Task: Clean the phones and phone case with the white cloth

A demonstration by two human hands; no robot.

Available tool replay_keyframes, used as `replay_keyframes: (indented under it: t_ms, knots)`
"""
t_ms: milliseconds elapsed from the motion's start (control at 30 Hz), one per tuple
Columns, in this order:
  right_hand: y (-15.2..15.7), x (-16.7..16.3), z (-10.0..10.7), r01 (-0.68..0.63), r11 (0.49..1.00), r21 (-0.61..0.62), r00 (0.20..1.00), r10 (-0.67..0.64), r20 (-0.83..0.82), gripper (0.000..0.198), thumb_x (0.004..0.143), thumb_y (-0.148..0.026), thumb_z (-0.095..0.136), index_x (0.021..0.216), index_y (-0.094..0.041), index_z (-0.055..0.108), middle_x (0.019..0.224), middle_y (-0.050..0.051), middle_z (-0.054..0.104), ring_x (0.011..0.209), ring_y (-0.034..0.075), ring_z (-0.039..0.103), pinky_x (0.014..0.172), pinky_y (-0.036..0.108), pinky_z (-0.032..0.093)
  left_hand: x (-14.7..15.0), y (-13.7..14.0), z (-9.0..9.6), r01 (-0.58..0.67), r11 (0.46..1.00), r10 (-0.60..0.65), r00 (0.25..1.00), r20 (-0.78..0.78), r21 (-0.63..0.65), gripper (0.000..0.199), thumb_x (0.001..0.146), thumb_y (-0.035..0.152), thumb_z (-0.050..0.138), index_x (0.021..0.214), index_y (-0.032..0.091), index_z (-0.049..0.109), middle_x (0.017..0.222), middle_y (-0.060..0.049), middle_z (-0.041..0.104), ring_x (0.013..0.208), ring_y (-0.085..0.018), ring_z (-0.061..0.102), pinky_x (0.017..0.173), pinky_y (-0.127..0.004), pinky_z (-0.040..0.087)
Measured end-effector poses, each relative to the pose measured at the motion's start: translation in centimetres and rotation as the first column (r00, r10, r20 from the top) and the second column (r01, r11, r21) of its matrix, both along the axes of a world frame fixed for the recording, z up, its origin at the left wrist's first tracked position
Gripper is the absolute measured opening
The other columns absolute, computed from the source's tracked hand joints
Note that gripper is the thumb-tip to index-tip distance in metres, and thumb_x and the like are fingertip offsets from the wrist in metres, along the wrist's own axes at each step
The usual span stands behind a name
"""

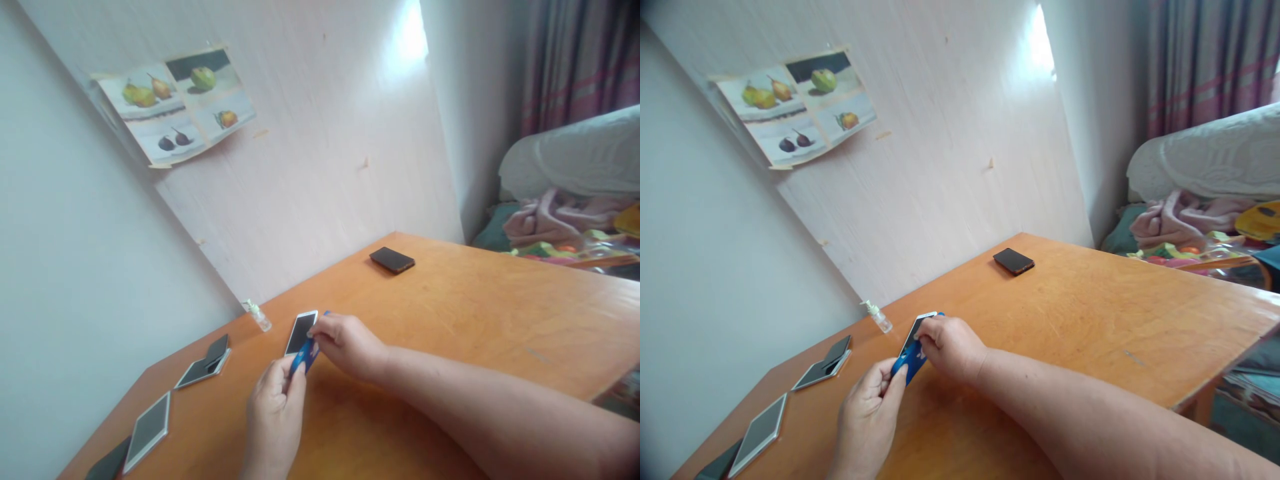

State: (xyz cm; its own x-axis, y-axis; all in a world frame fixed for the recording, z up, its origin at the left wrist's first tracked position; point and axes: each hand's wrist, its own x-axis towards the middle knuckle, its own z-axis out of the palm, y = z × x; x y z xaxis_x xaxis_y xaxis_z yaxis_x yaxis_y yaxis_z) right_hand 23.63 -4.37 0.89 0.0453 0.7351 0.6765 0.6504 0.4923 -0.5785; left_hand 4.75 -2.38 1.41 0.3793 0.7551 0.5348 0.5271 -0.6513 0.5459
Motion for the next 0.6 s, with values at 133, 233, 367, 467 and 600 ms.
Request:
replay_keyframes:
  t_ms: [133,233,367,467,600]
  knots:
    - [0.2,0.4,0.0,0.076,0.997,-0.02,0.997,-0.077,-0.03,0.015,0.086,-0.012,0.052,0.084,-0.019,0.064,0.082,0.003,0.067,0.075,0.014,0.062,0.07,0.023,0.045,-0.1,0.2,-0.2,0.013,1.0,-0.013,1.0,0.015,-0.025,0.025,0.087,0.04,0.055,0.096,0.021,0.068,0.086,-0.002,0.072,0.077,-0.017,0.065,0.071,-0.024,0.05]
    - [-0.7,-0.9,0.2,-0.127,0.99,0.055,0.992,0.126,0.017,0.014,0.086,-0.014,0.053,0.09,-0.02,0.064,0.085,0.002,0.068,0.078,0.013,0.062,0.071,0.021,0.045,-0.1,0.2,-0.2,0.037,0.996,-0.034,0.998,0.048,-0.077,0.027,0.087,0.042,0.055,0.096,0.02,0.068,0.085,-0.002,0.071,0.077,-0.017,0.065,0.07,-0.024,0.051]
    - [-0.3,-0.5,0.0,-0.115,0.993,0.034,0.993,0.116,-0.019,0.013,0.086,-0.014,0.053,0.09,-0.02,0.064,0.086,0.002,0.069,0.078,0.013,0.063,0.071,0.021,0.046,-0.1,0.0,0.2,0.037,0.996,-0.032,0.998,0.061,-0.081,0.03,0.087,0.045,0.055,0.094,0.019,0.069,0.078,-0.001,0.069,0.073,-0.018,0.064,0.065,-0.024,0.05]
    - [1.3,1.6,-0.5,0.135,0.985,-0.108,0.978,-0.15,-0.142,0.014,0.085,-0.013,0.052,0.083,-0.019,0.065,0.078,0.002,0.069,0.072,0.014,0.062,0.066,0.023,0.045,-0.1,0.0,0.3,0.033,0.996,-0.029,0.998,0.047,-0.081,0.03,0.087,0.045,0.055,0.093,0.019,0.068,0.078,-0.001,0.068,0.072,-0.017,0.063,0.064,-0.023,0.05]
    - [1.4,1.6,-0.5,0.156,0.983,-0.101,0.978,-0.168,-0.125,0.015,0.084,-0.013,0.052,0.084,-0.019,0.065,0.079,0.002,0.069,0.072,0.015,0.062,0.067,0.023,0.045,-0.2,0.1,0.1,0.073,0.992,-0.068,0.996,0.049,-0.102,0.029,0.088,0.044,0.053,0.095,0.019,0.067,0.076,-0.001,0.066,0.072,-0.017,0.062,0.066,-0.024,0.049]
